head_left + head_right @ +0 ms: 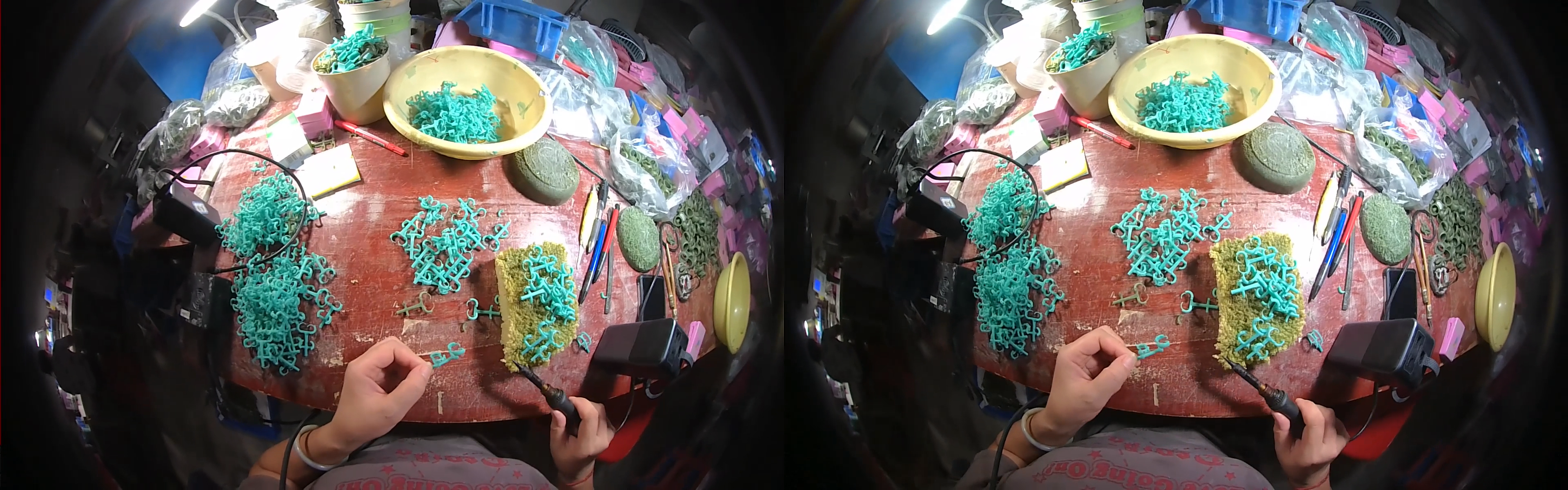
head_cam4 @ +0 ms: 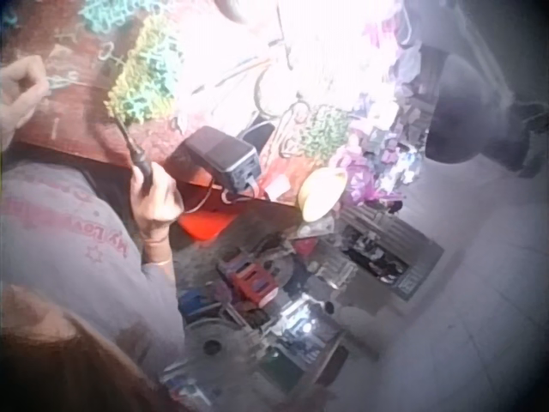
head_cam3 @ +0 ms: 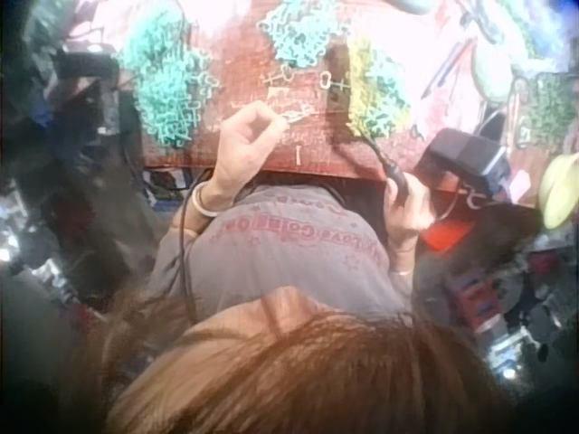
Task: The person picks up green wax moldings from a table and uses a heated tool to join them together.
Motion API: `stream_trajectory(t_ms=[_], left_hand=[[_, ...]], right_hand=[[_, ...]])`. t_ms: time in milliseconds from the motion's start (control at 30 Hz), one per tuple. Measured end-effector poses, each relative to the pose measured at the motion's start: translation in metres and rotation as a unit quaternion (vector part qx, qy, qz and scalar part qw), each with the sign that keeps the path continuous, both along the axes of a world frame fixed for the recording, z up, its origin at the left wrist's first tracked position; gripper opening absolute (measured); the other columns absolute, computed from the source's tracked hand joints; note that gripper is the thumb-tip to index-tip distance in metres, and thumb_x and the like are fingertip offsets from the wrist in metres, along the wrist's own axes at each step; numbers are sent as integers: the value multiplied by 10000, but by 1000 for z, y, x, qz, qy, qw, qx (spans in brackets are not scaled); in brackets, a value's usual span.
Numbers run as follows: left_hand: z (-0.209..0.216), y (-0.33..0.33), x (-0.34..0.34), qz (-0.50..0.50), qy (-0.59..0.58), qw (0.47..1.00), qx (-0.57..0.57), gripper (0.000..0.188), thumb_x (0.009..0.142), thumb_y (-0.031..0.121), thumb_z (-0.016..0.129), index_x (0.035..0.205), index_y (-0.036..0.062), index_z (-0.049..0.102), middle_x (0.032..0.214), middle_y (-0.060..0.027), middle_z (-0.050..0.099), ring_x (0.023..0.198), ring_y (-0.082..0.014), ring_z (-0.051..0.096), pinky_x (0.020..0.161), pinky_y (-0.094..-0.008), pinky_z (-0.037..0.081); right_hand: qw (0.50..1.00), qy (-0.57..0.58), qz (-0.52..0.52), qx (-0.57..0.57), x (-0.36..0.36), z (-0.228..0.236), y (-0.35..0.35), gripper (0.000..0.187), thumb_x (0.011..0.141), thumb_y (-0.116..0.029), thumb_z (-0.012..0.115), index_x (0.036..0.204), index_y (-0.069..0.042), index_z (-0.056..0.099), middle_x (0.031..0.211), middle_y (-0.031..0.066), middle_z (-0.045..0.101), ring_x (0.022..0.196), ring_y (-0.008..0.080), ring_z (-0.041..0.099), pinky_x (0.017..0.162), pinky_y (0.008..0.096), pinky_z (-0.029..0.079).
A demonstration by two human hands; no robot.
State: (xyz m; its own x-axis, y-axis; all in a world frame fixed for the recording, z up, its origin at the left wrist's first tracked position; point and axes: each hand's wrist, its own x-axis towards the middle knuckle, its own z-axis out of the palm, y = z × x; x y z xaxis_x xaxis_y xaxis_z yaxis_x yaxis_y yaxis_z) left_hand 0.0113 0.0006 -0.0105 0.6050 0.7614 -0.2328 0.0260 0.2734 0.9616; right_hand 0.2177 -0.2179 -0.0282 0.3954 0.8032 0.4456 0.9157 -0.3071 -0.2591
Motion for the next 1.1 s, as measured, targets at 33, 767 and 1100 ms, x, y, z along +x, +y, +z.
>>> stream_trajectory(t_ms=[33,767,1100], left_hand=[[-2,0,0,-1,7,1000,29,46,943,-32,616,905,-15,596,880,-27,569,732,-36,525,619,-198,415],[-8,-2,0,-19,50,995,84,69,907,-71,625,862,-23,604,895,-45,562,770,-69,543,681,-217,436],[-6,1,4,-23,50,995,81,61,902,-70,629,867,-23,610,899,-44,562,773,-66,542,682,-211,433]], right_hand=[[1000,14,-1,18,-1,0,2,309,895,-283,723,1005,-9,629,795,118,630,624,303,621,556,379,498],[984,127,106,71,-24,-4,46,287,849,-251,780,947,-19,644,772,89,646,608,266,626,532,339,483],[985,116,107,65,-21,-1,51,274,845,-246,780,926,-24,639,749,76,628,587,256,609,506,339,456]])
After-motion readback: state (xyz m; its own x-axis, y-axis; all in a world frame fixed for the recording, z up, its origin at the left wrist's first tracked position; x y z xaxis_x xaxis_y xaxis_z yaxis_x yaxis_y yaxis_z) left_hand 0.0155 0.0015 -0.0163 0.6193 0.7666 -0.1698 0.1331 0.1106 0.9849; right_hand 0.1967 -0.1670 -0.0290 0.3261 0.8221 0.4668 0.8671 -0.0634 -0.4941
